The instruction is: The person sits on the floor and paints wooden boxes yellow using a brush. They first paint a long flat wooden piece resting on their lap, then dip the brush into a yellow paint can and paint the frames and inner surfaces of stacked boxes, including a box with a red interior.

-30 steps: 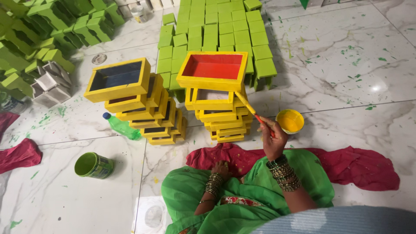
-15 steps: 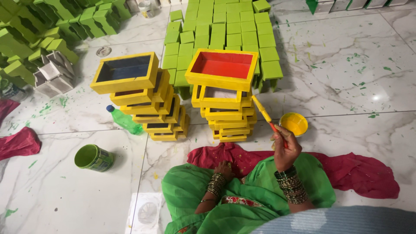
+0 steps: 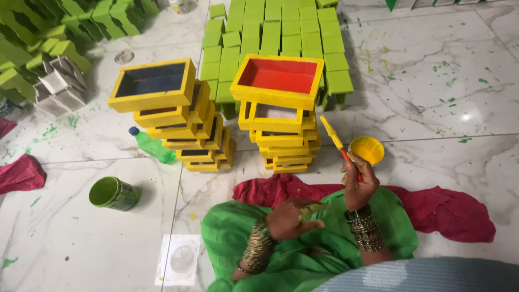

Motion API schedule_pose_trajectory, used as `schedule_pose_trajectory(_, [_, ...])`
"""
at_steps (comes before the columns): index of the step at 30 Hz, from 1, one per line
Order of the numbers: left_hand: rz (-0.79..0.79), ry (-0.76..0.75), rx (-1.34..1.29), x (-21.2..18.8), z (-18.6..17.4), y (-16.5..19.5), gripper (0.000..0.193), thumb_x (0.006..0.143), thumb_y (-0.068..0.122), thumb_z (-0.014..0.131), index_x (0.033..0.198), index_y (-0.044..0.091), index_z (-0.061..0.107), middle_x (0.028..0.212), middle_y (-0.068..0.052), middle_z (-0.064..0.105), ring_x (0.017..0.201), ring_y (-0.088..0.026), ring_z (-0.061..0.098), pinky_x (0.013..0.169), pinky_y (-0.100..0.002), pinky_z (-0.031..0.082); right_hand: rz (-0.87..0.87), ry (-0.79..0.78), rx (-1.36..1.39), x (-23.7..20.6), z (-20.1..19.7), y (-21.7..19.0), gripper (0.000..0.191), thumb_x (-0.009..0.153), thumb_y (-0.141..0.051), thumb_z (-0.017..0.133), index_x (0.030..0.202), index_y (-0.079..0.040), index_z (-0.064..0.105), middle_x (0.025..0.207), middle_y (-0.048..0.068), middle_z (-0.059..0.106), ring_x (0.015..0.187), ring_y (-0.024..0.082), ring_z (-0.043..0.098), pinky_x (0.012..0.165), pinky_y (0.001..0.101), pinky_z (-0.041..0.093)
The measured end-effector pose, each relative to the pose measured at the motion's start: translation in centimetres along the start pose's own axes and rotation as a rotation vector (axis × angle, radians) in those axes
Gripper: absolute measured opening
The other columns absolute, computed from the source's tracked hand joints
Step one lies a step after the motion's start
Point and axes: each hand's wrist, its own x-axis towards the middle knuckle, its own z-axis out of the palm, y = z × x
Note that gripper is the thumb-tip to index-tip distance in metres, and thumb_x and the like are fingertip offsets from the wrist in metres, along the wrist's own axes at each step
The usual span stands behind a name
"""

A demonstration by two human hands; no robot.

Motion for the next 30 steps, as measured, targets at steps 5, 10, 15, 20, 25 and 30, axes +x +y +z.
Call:
schedule_pose_trajectory(5, [0.690, -0.353, -0.949, 2.1, -6.4, 9.4, 0.070, 0.102, 0.061, 0.056, 0.153, 0.014, 0.046, 0.157, -0.007, 0.049, 0.143, -0.024, 0.046, 0.124, -0.035, 0.035, 0.010, -0.028, -0.003, -1.0, 0.3, -0.5, 0.022, 0.106, 0.000, 0.060, 0.127, 0.003, 0.066, 0.087, 0.006, 0.068, 0.062, 0.002, 0.052, 0.056, 0.0190, 0.044])
schedule_pose_trajectory(10, [1.012, -0.635, -0.587, 3.6, -3.5, 12.2, 0.056, 0.096, 0.054, 0.062, 0.121, 0.004, 0.057, 0.132, -0.019, 0.056, 0.130, -0.038, 0.053, 0.121, -0.048, 0.038, -0.005, -0.044, -0.013, -1.1, -0.2, -1.2, 0.023, 0.106, 0.000, 0.059, 0.128, 0.003, 0.064, 0.089, 0.006, 0.069, 0.064, 0.002, 0.055, 0.057, 0.0190, 0.046])
schedule_pose_trajectory(15, [1.236, -0.630, -0.406, 3.9, -4.6, 11.6, 0.045, 0.094, 0.045, 0.063, 0.096, 0.000, 0.062, 0.106, -0.028, 0.060, 0.109, -0.050, 0.061, 0.103, -0.061, 0.045, -0.012, -0.031, -0.001, -0.8, -0.8, -1.1, 0.022, 0.107, -0.002, 0.060, 0.128, 0.003, 0.064, 0.090, 0.006, 0.069, 0.064, 0.002, 0.054, 0.058, 0.0188, 0.046])
schedule_pose_trajectory(20, [1.265, -0.425, -0.635, 5.4, -5.4, 12.8, 0.044, 0.096, 0.045, 0.056, 0.104, 0.001, 0.059, 0.112, -0.028, 0.058, 0.109, -0.052, 0.059, 0.100, -0.065, 0.043, -0.028, -0.028, -0.033, -0.8, -0.8, -1.0, 0.022, 0.107, -0.003, 0.060, 0.128, 0.003, 0.065, 0.087, 0.006, 0.068, 0.061, 0.002, 0.052, 0.057, 0.0188, 0.044])
schedule_pose_trajectory(25, [1.235, -0.484, -0.588, 5.5, -6.1, 13.3, 0.045, 0.098, 0.045, 0.053, 0.106, 0.002, 0.059, 0.113, -0.027, 0.059, 0.112, -0.050, 0.059, 0.103, -0.065, 0.041, 0.013, -0.031, 0.019, -0.3, -0.4, -1.1, 0.024, 0.106, -0.003, 0.059, 0.128, 0.003, 0.064, 0.088, 0.005, 0.069, 0.061, 0.001, 0.051, 0.056, 0.0186, 0.045])
schedule_pose_trajectory(30, [1.217, -0.437, -0.614, 5.8, -7.1, 14.5, 0.045, 0.100, 0.045, 0.050, 0.108, 0.002, 0.060, 0.114, -0.026, 0.060, 0.114, -0.049, 0.060, 0.105, -0.066, 0.039, 0.007, -0.040, 0.008, -0.5, -0.7, -1.1, 0.023, 0.107, -0.003, 0.059, 0.129, 0.002, 0.065, 0.088, 0.005, 0.068, 0.062, 0.002, 0.052, 0.057, 0.0187, 0.045])
